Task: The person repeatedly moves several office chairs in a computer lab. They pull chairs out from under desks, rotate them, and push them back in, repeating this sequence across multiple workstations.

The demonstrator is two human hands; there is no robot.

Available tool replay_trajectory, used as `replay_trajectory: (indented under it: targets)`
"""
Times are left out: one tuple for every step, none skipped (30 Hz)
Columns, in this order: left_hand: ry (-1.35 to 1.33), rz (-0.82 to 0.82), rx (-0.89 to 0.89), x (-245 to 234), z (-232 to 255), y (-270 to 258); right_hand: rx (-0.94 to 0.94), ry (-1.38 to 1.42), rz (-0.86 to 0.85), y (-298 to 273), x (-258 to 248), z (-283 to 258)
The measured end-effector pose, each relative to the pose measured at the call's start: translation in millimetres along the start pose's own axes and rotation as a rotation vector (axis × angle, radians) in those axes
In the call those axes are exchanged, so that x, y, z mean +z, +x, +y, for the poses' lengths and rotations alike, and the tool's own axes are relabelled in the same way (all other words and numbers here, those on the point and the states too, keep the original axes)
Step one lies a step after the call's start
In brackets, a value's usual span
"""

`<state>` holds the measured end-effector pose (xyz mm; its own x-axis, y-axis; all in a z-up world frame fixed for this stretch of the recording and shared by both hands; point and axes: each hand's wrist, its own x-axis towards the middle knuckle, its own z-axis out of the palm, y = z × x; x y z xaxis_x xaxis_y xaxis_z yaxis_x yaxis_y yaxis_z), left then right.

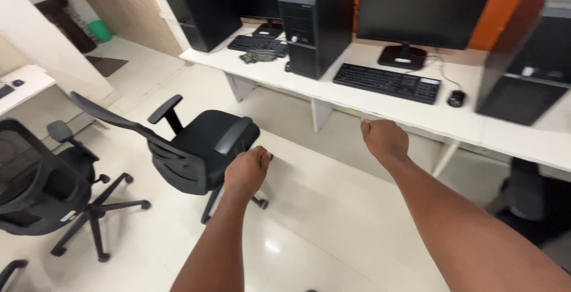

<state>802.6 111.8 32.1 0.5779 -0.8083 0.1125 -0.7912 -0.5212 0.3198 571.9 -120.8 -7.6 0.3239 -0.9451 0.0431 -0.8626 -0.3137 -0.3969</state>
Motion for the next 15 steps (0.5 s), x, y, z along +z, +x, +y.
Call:
replay_trajectory:
  targets:
    - [0.020, 0.010, -0.018, -5.6, -13.6, 9.9, -0.004, -0.001, -0.012, 9.2, 8.2, -12.3]
    - [0.039, 0.012, -0.033, -9.9, -25.7, 19.1, -0.018, 0.004, -0.005, 18.4, 16.7, -23.2]
    - [0.040, 0.001, -0.050, -14.9, -37.7, 29.2, -0.032, 0.009, 0.002, 29.7, 25.2, -35.3]
    - [0.038, -0.009, -0.068, -20.5, -49.4, 39.5, -0.047, 0.011, 0.009, 41.2, 33.4, -46.9]
    - [0.036, -0.019, -0.086, -25.2, -59.7, 49.7, -0.048, 0.006, 0.004, 52.0, 41.6, -57.8]
    - [0.040, -0.012, -0.090, -29.2, -68.8, 59.9, -0.055, 0.001, 0.002, 64.7, 48.7, -69.7]
    - [0.043, -0.005, -0.093, -33.3, -78.1, 69.3, -0.062, -0.005, -0.001, 76.7, 55.3, -81.3]
    - [0.046, 0.006, -0.101, -37.7, -87.9, 78.2, -0.088, -0.005, 0.010, 89.4, 60.8, -94.0]
    - [0.054, 0.009, -0.110, -42.0, -97.6, 87.8, -0.115, -0.006, 0.020, 100.9, 66.0, -106.5]
    - [0.064, 0.009, -0.119, -45.9, -108.2, 95.8, -0.142, -0.005, 0.028, 109.0, 73.3, -120.1]
    - [0.074, 0.009, -0.128, -49.3, -119.7, 101.3, -0.161, -0.006, 0.030, 115.4, 81.6, -135.7]
    - [0.079, -0.002, -0.165, -52.3, -130.6, 106.6, -0.177, -0.009, 0.038, 122.9, 87.3, -150.6]
    - [0.083, -0.013, -0.202, -56.0, -143.0, 110.7, -0.193, -0.012, 0.045, 129.2, 92.1, -165.8]
    - [0.086, -0.020, -0.236, -60.4, -155.8, 116.6, -0.197, -0.003, 0.030, 134.2, 95.5, -181.9]
    - [0.081, -0.003, -0.254, -63.7, -169.5, 121.3, -0.201, 0.006, 0.014, 136.8, 99.5, -199.0]
